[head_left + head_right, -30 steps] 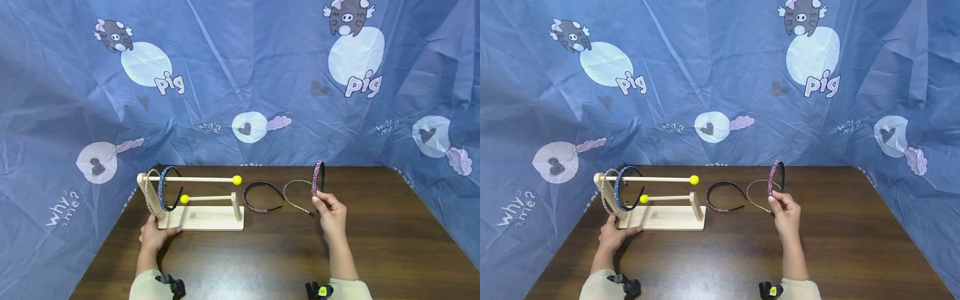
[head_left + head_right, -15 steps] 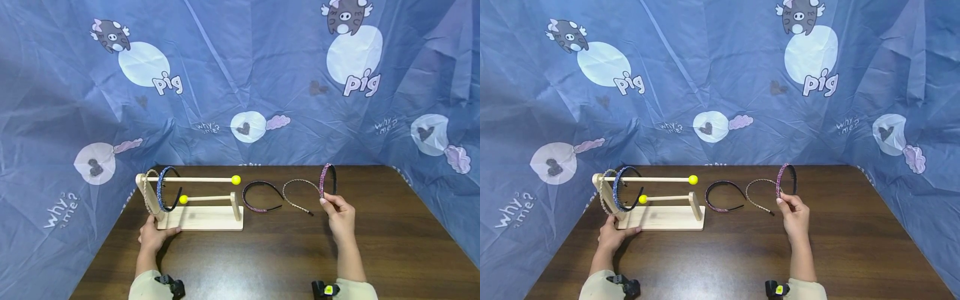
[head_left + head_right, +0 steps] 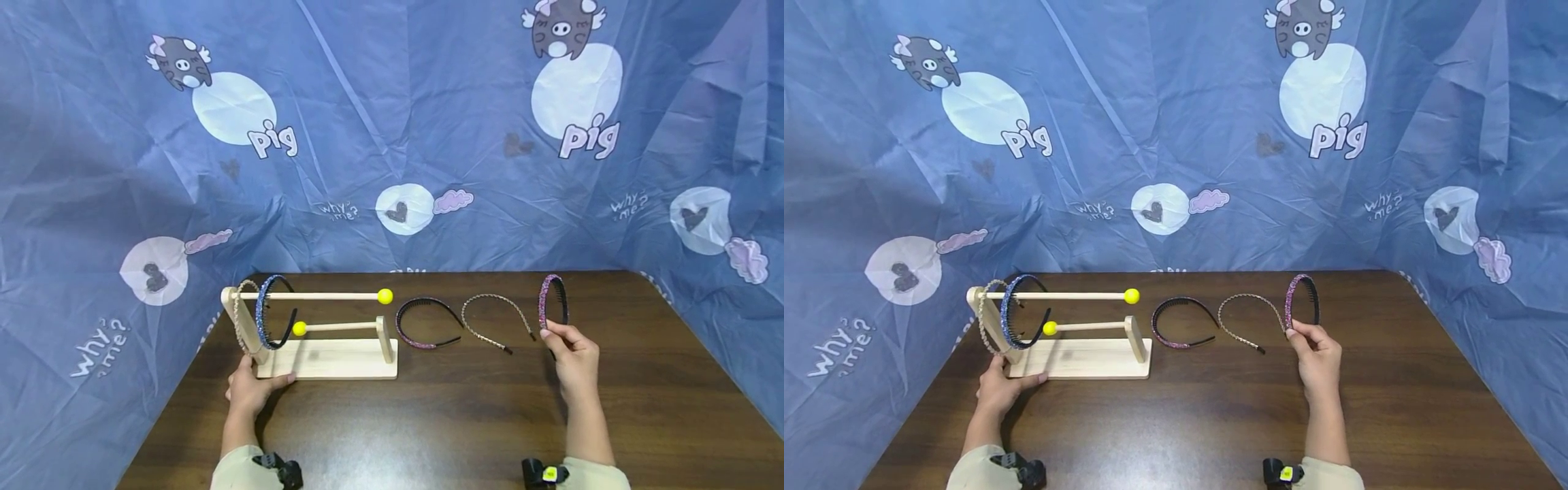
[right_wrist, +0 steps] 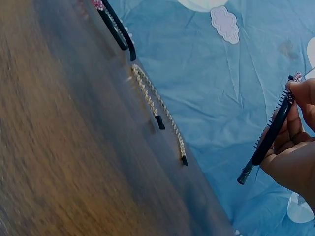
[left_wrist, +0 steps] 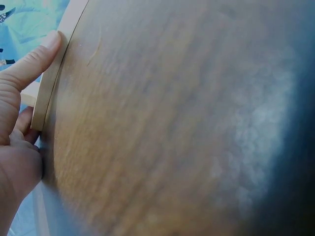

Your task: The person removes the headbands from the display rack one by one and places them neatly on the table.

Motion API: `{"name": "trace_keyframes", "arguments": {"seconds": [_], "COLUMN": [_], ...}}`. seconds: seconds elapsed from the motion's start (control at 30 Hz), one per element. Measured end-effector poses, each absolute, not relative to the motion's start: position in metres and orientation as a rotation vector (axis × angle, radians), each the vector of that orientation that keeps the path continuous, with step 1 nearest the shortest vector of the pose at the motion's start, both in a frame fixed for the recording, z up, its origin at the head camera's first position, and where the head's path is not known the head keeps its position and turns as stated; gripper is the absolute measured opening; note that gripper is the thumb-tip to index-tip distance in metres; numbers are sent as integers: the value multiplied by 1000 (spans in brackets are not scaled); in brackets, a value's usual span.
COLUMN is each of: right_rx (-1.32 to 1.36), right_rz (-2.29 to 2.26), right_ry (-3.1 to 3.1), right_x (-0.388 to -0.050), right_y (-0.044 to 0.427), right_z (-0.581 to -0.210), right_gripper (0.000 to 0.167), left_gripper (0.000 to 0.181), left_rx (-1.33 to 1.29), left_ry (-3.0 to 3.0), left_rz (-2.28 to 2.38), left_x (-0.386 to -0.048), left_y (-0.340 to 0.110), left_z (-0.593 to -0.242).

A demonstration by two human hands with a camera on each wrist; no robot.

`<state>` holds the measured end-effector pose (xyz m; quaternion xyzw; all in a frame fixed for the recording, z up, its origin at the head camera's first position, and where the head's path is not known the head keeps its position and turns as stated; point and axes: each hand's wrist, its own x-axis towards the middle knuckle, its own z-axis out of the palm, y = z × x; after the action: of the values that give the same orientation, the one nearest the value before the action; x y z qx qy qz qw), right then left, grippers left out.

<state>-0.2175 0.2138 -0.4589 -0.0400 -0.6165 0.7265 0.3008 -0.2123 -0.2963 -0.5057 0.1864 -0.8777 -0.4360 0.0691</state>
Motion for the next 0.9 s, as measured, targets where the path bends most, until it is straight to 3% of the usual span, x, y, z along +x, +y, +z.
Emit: {"name": "trace_keyframes", "arguments": {"seconds": [0.57,0.9], "right_rx": [-256,-213], "right_rz": [1853,1818], "right_ry": [-1710,-1718], "right_x": [-216,-219], "right_y": [229,243], "right_z": [-460,-469], "right_gripper": [10,10], "left_gripper": [106,105], "left_rx": [571,561], "left_ry": [-2652,-2653], "left_rz": [-1326,-1315], "left_x": [-212,-212], "left_y": [-297,-296], "left_z": [-507,-508]}}
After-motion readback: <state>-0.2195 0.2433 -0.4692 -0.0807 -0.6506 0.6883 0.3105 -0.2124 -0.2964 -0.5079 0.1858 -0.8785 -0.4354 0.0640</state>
